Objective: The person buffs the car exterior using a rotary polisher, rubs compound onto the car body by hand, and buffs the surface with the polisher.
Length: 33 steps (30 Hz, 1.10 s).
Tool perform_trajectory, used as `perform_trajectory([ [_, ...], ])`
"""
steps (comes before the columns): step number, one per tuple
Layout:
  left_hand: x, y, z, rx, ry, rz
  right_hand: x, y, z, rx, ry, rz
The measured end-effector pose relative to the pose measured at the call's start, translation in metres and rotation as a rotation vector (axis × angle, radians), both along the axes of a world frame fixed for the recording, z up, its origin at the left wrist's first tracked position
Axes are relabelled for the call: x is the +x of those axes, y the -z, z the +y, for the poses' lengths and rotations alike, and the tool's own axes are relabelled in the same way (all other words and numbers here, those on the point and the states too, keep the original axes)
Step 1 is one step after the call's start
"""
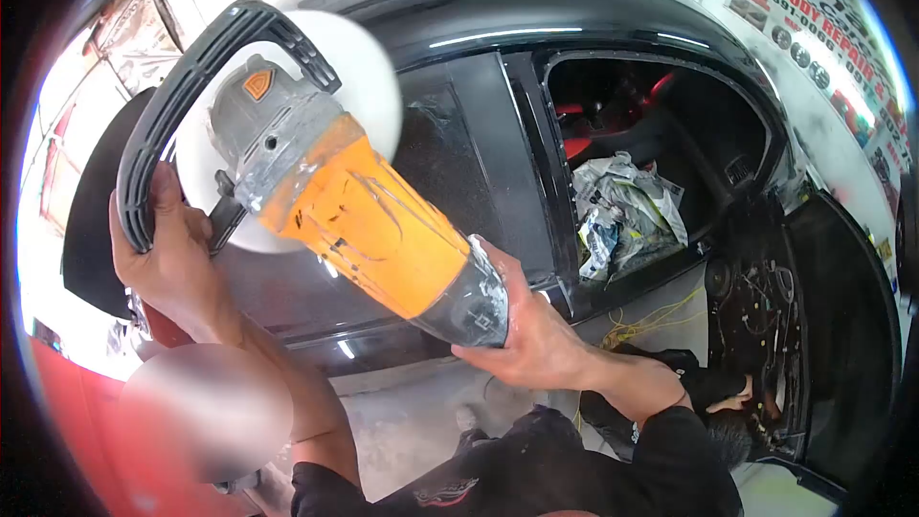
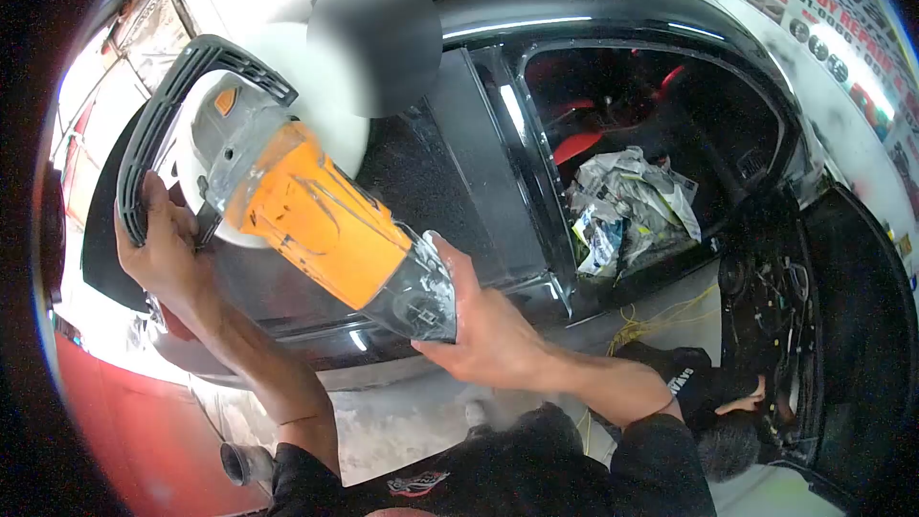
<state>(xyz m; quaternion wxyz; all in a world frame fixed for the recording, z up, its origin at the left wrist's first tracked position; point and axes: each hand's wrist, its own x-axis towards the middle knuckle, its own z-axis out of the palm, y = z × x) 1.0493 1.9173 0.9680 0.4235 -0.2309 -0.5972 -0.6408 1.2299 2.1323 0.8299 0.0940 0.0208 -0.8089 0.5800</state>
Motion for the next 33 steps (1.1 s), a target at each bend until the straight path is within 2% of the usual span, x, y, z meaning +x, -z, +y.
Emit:
perform_trajectory([
  [1,-0.001,0.001,-0.002,-0.001,0.056,0.002,0.001,0.003,-0.003,-0.019,0.01,0.028],
  [5,0.021,-0.011,0.05,-0.089,-0.027,-0.028,0.021,0.021,0.005,-0.212,0.116,0.057],
  [7,0.034,-0.018,0.086,-0.23,-0.056,-0.034,0.038,0.03,0.024,-0.301,0.171,0.117],
  [9,0.04,-0.024,0.132,-0.372,-0.07,0.186,0.055,0.043,0.049,-0.376,0.223,0.189],
  [10,0.047,-0.025,0.16,-0.382,-0.007,0.213,0.062,0.043,0.057,-0.542,0.268,0.265],
  [12,0.06,-0.028,0.217,-0.404,0.124,0.26,0.083,0.049,0.087,-0.521,0.369,0.268],
  [13,0.067,-0.026,0.244,-0.445,0.165,0.367,0.094,0.052,0.104,-0.507,0.419,0.272],
  [14,0.079,-0.025,0.273,-0.459,0.245,0.29,0.103,0.056,0.119,-0.507,0.465,0.274],
  [15,0.092,-0.026,0.3,-0.513,0.274,0.076,0.116,0.05,0.131,-0.545,0.548,0.132],
  [17,0.099,-0.027,0.35,-0.545,0.509,0.184,0.128,0.052,0.155,-0.604,0.658,0.196],
  [18,0.101,-0.021,0.374,-0.628,0.372,0.302,0.136,0.057,0.167,-0.588,0.74,0.166],
  [19,0.101,-0.019,0.397,-0.619,0.427,0.356,0.141,0.061,0.178,-0.505,0.798,0.171],
  [20,0.105,-0.018,0.418,-0.602,0.363,0.351,0.146,0.047,0.181,-0.566,0.801,0.151],
  [21,0.108,-0.017,0.434,-0.51,0.453,0.351,0.148,0.06,0.193,-0.501,0.859,0.208],
  [22,0.109,-0.021,0.441,-0.539,0.451,0.338,0.145,0.043,0.191,-0.516,0.849,0.228],
  [25,0.109,-0.032,0.423,-0.542,0.51,0.233,0.148,0.041,0.201,-0.507,0.817,0.221],
  [27,0.097,-0.037,0.398,-0.527,0.434,0.26,0.142,0.034,0.191,-0.469,0.777,0.209],
  [29,0.077,-0.041,0.355,-0.511,0.353,0.242,0.127,0.028,0.167,-0.409,0.726,0.235],
  [32,0.056,-0.043,0.264,-0.467,0.267,0.16,0.102,0.018,0.124,-0.422,0.493,0.224],
  [33,0.053,-0.039,0.229,-0.35,0.14,0.282,0.089,0.013,0.107,-0.394,0.405,0.234],
])
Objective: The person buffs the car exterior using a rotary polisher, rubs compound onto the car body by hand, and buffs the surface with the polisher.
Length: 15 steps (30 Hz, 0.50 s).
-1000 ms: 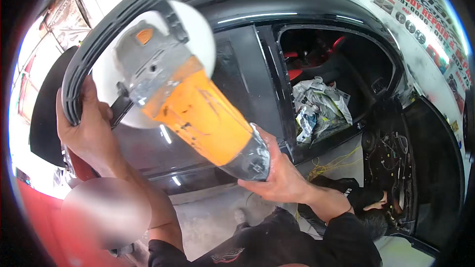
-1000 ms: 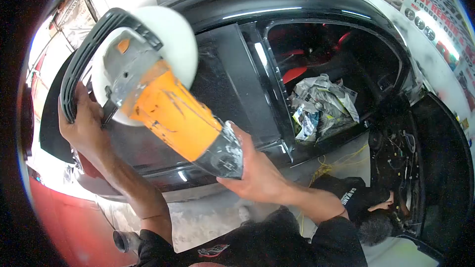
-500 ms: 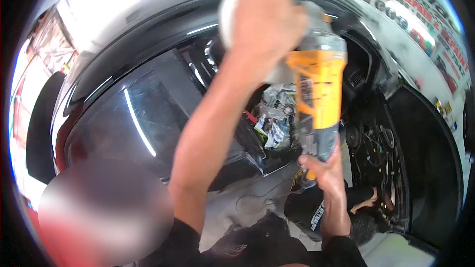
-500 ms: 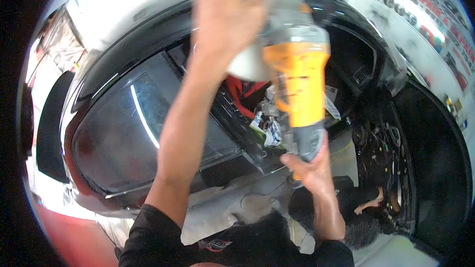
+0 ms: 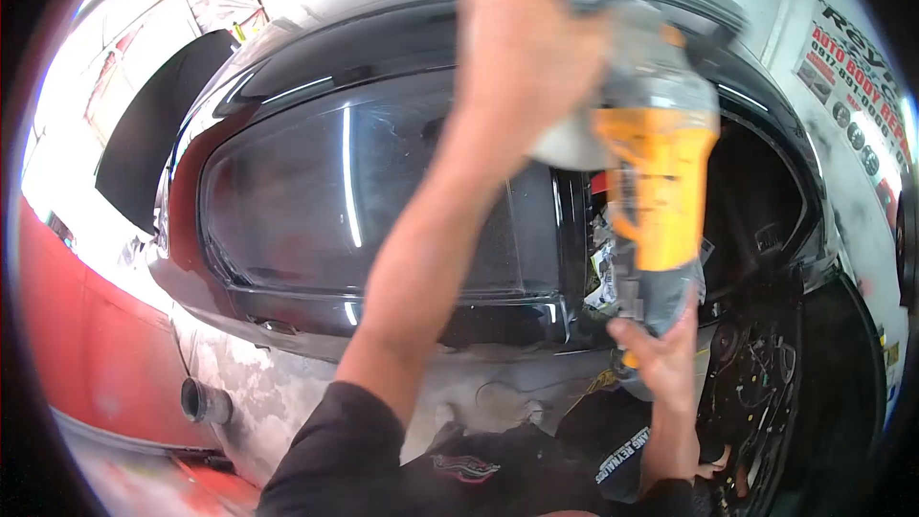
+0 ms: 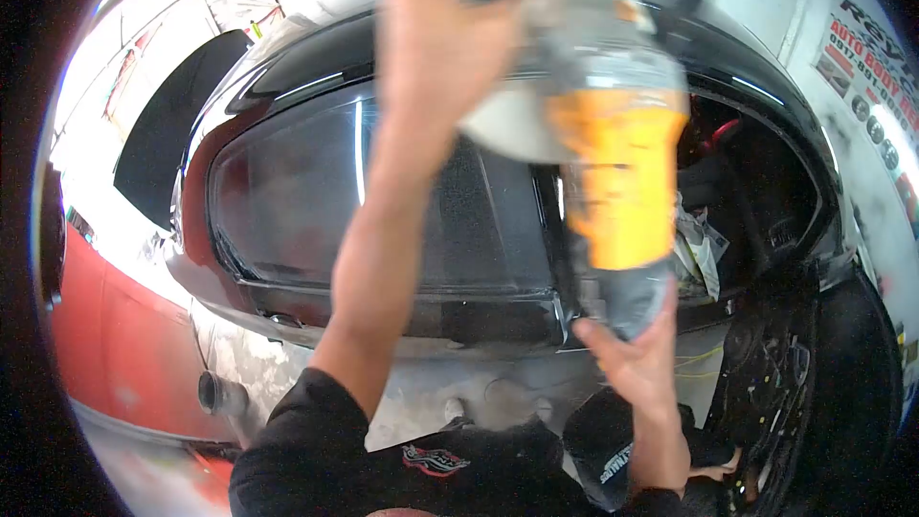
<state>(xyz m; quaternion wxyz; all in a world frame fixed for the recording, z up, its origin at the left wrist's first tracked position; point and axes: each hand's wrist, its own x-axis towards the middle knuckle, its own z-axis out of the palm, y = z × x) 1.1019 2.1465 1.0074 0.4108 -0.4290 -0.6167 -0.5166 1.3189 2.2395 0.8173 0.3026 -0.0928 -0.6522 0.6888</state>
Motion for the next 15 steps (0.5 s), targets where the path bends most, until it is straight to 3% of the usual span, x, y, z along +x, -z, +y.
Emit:
perform_trajectory([
  [1,-0.005,0.001,-0.038,-0.053,-0.014,-0.149,-0.014,0.007,-0.011,0.098,-0.071,0.026],
  [2,-0.018,0.006,-0.07,0.017,-0.112,-0.038,-0.029,0.019,-0.022,0.193,-0.134,0.046],
  [3,-0.011,0.005,-0.105,0.016,-0.167,-0.221,-0.044,0.023,-0.039,0.229,-0.192,0.037],
  [4,-0.017,0.007,-0.132,0.072,-0.368,-0.087,-0.059,0.022,-0.056,0.267,-0.252,0.029],
  [8,-0.032,0.016,-0.224,0.27,-0.393,-0.254,-0.097,-0.009,-0.11,0.288,-0.449,-0.172],
  [11,-0.038,0.011,-0.243,0.271,-0.376,-0.273,-0.11,-0.021,-0.119,0.309,-0.523,-0.199],
  [15,-0.05,-0.031,-0.213,0.13,-0.515,-0.255,-0.109,-0.041,-0.093,0.31,-0.487,0.005],
])
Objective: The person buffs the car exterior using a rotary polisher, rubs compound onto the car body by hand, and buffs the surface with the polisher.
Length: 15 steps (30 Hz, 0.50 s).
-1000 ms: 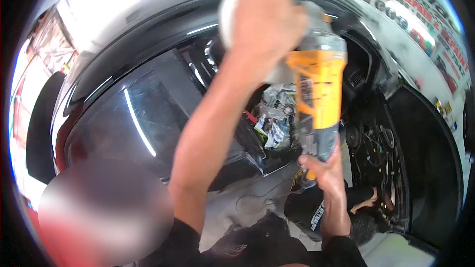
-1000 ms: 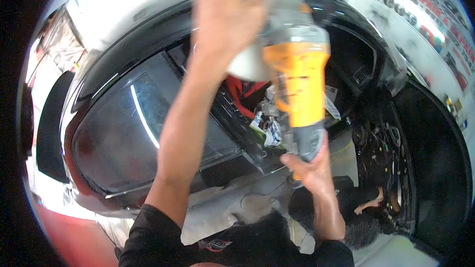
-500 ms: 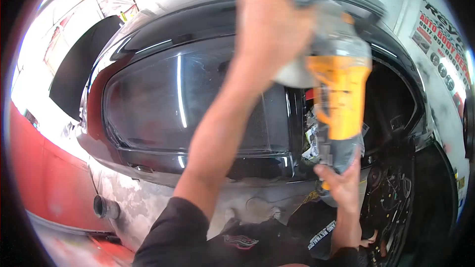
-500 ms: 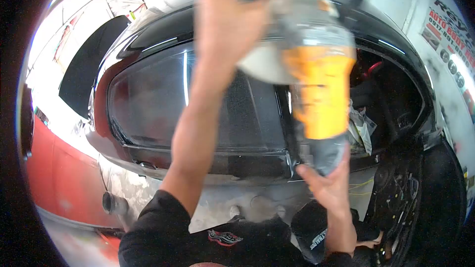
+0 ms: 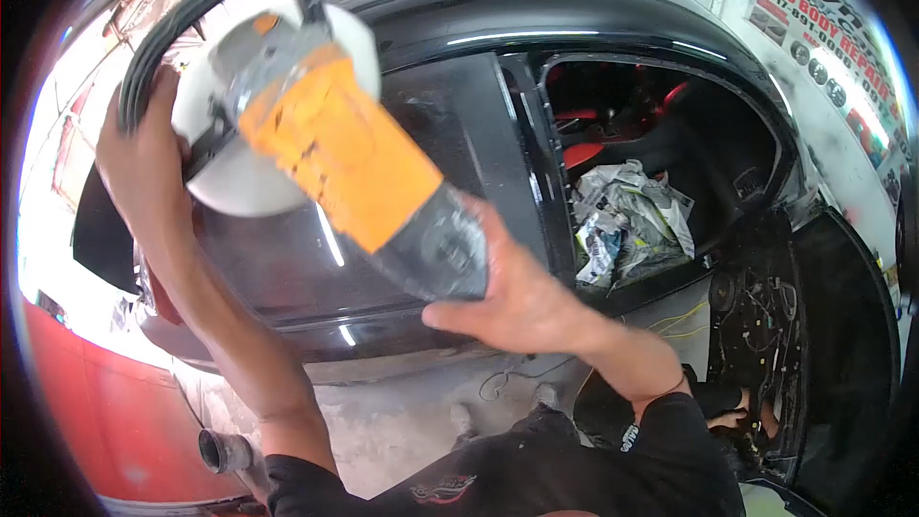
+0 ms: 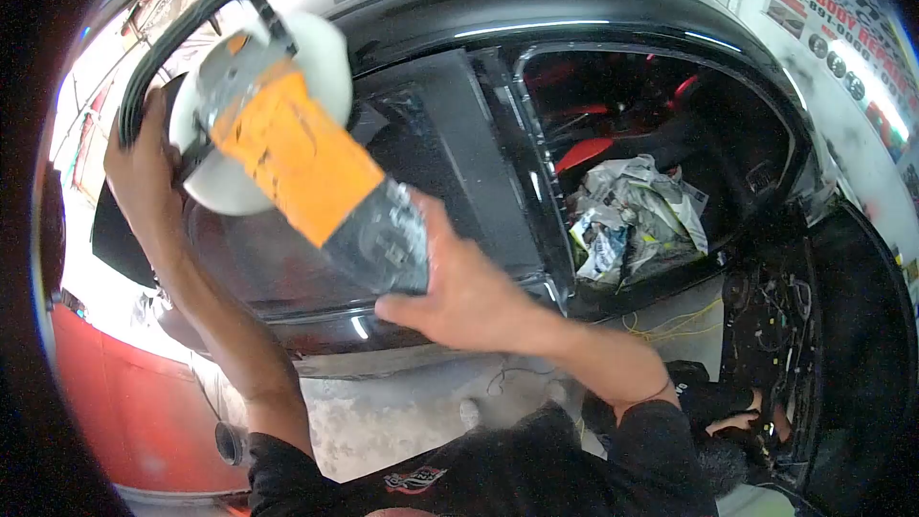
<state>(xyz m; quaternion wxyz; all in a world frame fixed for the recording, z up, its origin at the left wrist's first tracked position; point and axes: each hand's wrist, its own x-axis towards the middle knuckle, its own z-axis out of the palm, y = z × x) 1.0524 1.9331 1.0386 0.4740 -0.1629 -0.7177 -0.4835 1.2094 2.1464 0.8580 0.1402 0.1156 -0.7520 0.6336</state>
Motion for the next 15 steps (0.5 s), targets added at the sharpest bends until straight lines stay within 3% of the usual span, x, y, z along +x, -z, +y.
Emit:
perform_trajectory([
  [7,-0.007,-0.083,0.17,-0.335,0.235,0.171,0.061,-0.089,0.129,-0.252,0.068,-0.124],
  [9,0.03,-0.102,0.235,-0.367,0.15,-0.003,0.084,-0.104,0.162,-0.215,0.173,-0.115],
  [11,0.009,-0.099,0.288,-0.417,0.331,0.115,0.105,-0.106,0.202,-0.264,0.224,-0.171],
  [13,-0.062,-0.094,0.377,-0.314,0.191,0.552,0.122,-0.1,0.231,-0.248,0.357,-0.098],
  [15,-0.014,-0.095,0.43,-0.4,0.45,0.191,0.142,-0.093,0.258,-0.235,0.489,-0.093],
])
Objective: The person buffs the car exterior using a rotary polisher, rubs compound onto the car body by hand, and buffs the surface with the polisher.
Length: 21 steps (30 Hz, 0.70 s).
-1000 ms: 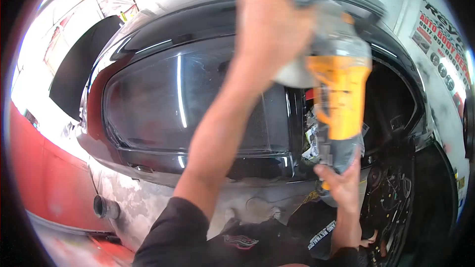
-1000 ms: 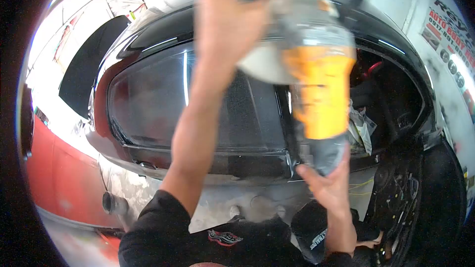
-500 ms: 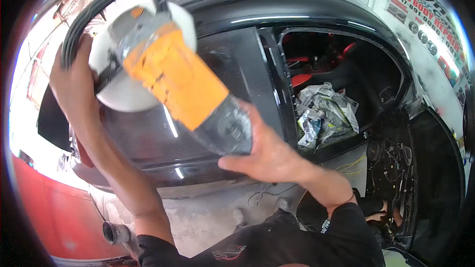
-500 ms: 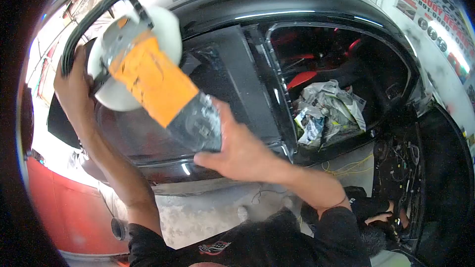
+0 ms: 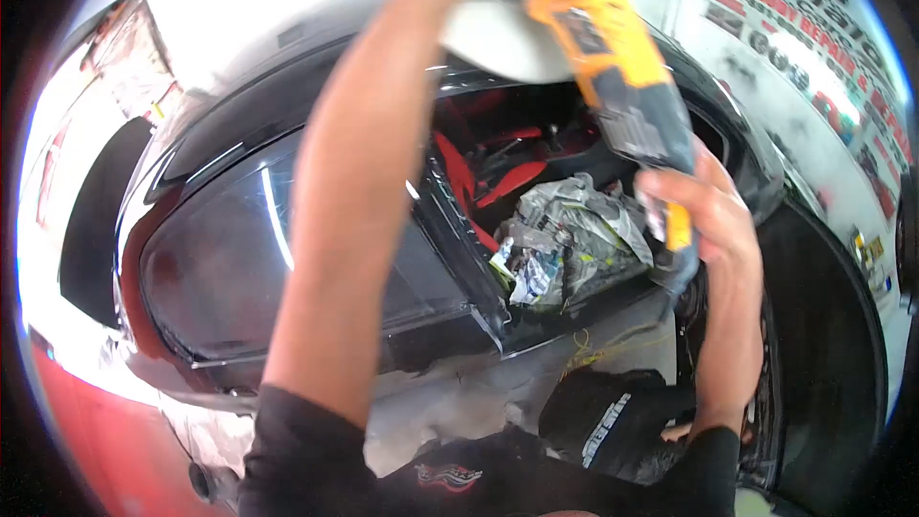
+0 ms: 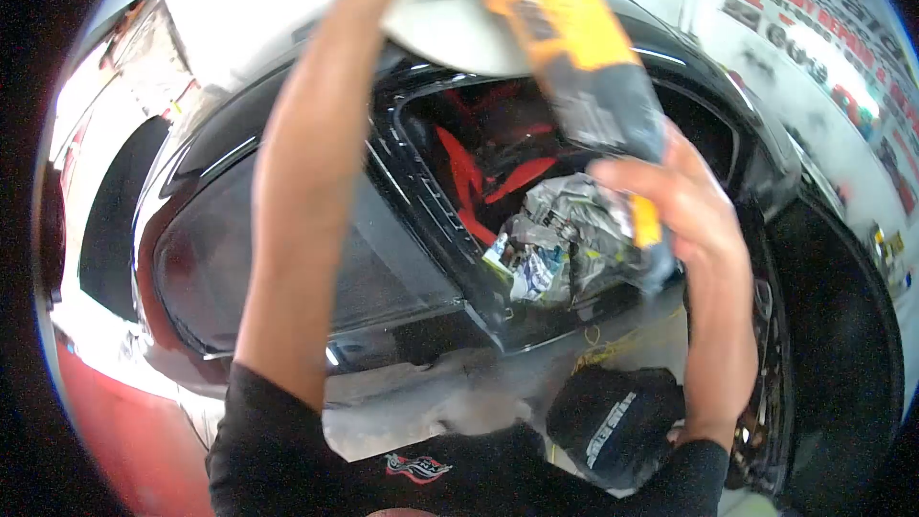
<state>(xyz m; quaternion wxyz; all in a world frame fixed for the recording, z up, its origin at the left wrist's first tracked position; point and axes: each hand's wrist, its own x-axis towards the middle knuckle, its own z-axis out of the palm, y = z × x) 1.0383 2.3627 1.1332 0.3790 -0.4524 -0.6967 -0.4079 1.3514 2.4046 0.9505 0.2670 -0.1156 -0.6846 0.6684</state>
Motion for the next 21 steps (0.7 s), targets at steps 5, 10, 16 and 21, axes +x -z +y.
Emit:
perform_trajectory([
  [5,0.05,0.038,0.123,0.112,0.113,0.11,0.041,0.036,0.057,-0.04,0.252,-0.015],
  [10,0.07,0.055,0.066,0.073,0.245,-0.173,0.051,0.055,0.076,0.102,0.254,-0.108],
  [16,0.038,0.078,-0.055,0.33,0.107,-0.208,0.001,0.058,0.015,0.242,0.183,-0.049],
  [21,0.045,0.097,-0.21,0.44,0.063,-0.266,-0.048,0.056,-0.062,0.199,-0.053,-0.042],
])
